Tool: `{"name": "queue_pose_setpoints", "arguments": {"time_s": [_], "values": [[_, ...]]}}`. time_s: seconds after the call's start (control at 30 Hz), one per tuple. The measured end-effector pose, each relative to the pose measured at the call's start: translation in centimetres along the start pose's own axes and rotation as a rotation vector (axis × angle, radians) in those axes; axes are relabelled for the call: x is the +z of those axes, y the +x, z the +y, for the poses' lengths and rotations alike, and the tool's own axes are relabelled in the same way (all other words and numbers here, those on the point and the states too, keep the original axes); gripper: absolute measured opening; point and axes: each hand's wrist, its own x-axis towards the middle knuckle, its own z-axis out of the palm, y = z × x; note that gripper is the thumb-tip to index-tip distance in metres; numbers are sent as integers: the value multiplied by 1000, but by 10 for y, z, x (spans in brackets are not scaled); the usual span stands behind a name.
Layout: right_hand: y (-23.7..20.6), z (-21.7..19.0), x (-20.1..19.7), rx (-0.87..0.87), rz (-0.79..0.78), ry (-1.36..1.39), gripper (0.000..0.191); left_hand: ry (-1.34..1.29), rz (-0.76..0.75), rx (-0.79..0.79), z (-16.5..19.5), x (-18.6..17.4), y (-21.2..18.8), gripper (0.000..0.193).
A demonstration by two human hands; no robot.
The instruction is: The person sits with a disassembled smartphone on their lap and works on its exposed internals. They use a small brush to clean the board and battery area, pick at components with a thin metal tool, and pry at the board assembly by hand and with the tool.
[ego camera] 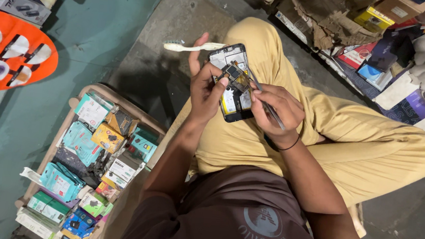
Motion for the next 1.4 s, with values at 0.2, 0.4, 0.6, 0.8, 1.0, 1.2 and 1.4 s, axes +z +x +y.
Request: {"name": "queue_pose_setpoints", "arguments": {"time_s": [0.2, 0.4, 0.6, 0.8, 1.0, 1.2, 1.4], "values": [[3, 2, -2, -62, -27, -1, 19, 2, 3, 0, 0, 1, -2, 12], [14, 6, -15, -146, -169, -55, 16, 18, 7, 1, 0, 2, -5, 9], [39, 10, -27, -158, -284, -19, 15, 56, 10, 21, -1, -1, -9, 9], [59, 8, -36, -187, -446, -75, 12, 52, 23, 7, -3, 0, -13, 9], [62, 6, -36, -214, -482, -113, 12, 67, 20, 7, -3, -1, -15, 10], [60, 6, -36, -228, -468, -122, 13, 47, 14, 4, -4, -2, -15, 12], [60, 7, -36, -240, -460, -128, 13, 60, 10, 18, -4, -2, -15, 11]]}}
